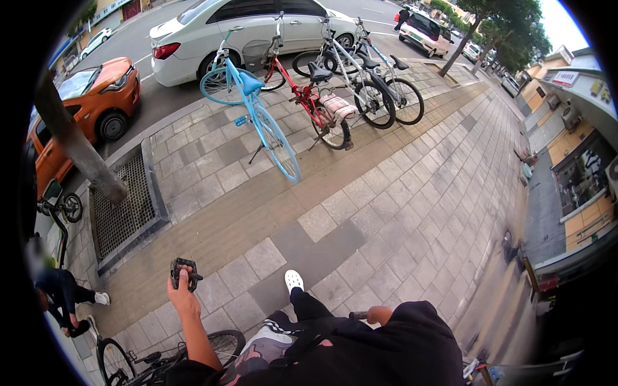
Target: The person sits on the sidewalk and uses a hammer to tap a bicycle pedal. They repeatedly inspect the pedal by hand, rotating the axle and checking the mechanism.
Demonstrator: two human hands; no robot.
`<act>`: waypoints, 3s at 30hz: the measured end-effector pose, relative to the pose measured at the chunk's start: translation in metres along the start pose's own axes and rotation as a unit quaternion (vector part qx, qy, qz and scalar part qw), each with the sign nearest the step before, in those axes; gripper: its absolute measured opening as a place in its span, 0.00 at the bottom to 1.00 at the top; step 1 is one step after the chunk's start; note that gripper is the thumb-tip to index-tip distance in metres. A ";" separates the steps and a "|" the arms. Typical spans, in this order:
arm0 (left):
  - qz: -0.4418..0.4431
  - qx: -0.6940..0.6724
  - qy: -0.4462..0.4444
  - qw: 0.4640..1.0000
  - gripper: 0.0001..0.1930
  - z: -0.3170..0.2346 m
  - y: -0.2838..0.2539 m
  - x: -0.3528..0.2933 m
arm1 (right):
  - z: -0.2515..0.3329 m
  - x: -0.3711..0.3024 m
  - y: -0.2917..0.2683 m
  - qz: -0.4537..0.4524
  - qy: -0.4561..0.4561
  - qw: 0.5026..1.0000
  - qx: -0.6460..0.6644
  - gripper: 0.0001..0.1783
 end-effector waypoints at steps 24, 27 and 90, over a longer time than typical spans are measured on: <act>-0.075 0.256 0.058 0.962 0.17 -0.152 0.056 0.647 | 0.634 0.051 -0.699 -0.089 -0.095 0.989 -0.070 0.26; -0.070 0.244 0.032 0.967 0.17 -0.158 0.078 0.742 | 0.694 0.108 -0.767 -0.128 -0.118 0.980 -0.095 0.26; -0.386 0.067 -0.116 0.913 0.17 0.382 -0.069 2.252 | 2.177 0.694 -1.530 0.028 -0.365 0.916 0.164 0.16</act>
Point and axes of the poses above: each hand's wrist, its own x-axis towards the middle knuckle, its own y-axis out of the palm, z = x × y, the point moved 8 cm from there along x, towards the middle knuckle, and after that the axes turned 4 degrees about -y, right-handed, at the moved point
